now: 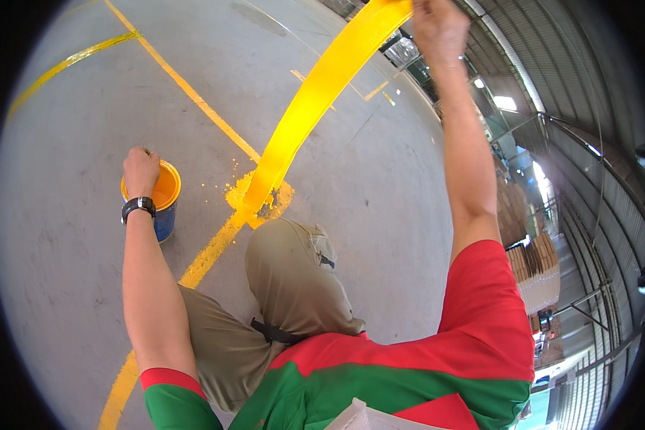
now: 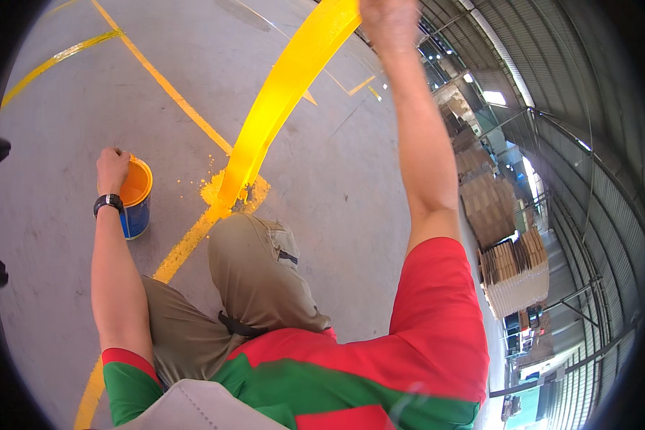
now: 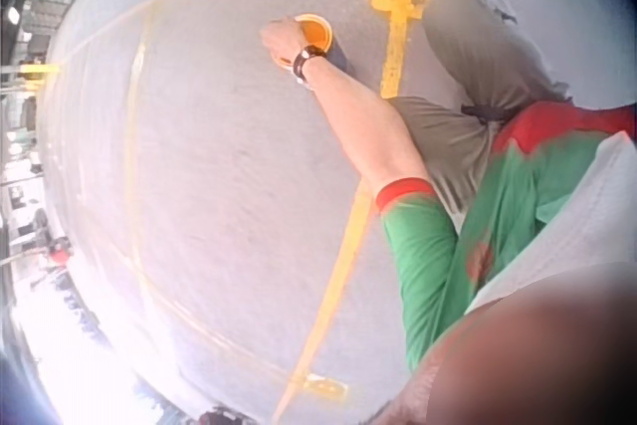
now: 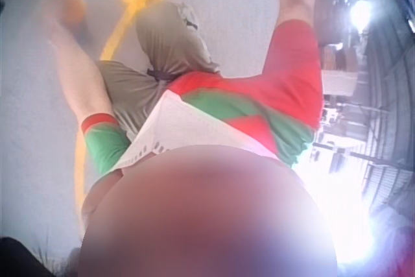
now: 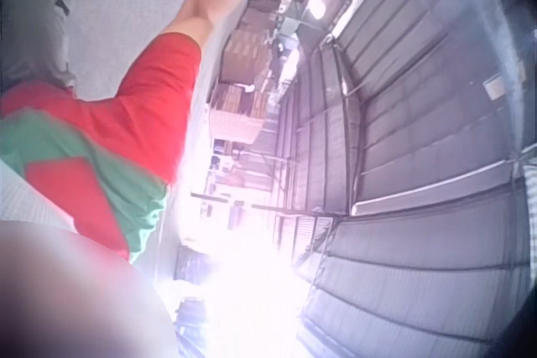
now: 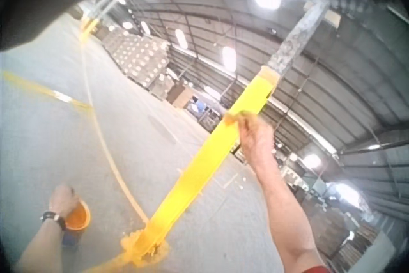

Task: The person kneels on the warehouse floor and paints a vertical metal pole yellow using a brush and a small paint can. They repeatedly dip the brush into the can and apply paint to the pole's surface and base.

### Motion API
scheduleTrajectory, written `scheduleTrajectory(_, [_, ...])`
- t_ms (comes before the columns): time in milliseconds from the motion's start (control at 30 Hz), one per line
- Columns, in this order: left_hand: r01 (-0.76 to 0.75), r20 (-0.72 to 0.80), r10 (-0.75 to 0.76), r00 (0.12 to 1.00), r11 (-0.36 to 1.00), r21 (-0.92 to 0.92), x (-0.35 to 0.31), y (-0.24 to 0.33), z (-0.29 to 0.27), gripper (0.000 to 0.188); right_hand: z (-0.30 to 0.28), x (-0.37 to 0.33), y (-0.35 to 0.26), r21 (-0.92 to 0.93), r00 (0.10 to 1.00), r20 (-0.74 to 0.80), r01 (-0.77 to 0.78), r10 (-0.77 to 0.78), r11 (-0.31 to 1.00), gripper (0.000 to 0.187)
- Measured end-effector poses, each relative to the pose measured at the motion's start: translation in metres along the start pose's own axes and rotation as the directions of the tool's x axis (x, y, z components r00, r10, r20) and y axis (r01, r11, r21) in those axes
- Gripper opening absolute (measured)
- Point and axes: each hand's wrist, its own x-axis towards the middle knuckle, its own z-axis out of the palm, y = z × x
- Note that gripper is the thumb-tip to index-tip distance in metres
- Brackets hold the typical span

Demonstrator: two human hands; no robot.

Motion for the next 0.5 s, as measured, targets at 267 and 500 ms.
scheduleTrajectory(267, [0.015,0.029,-0.016,0.999,1.0,0.013,-0.002,0.007,-0.001,0.029,0.022,-0.12,-0.089,0.06,0.754,0.526,0.427,-0.393,0.902,0.012])
scheduleTrajectory(500, [0.015,0.014,-0.015,1.0,1.0,0.008,-0.009,0.012,-0.002,0.03,0.042,-0.211,-0.162,0.436,0.723,0.65,-0.102,-0.234,0.894,0.011])
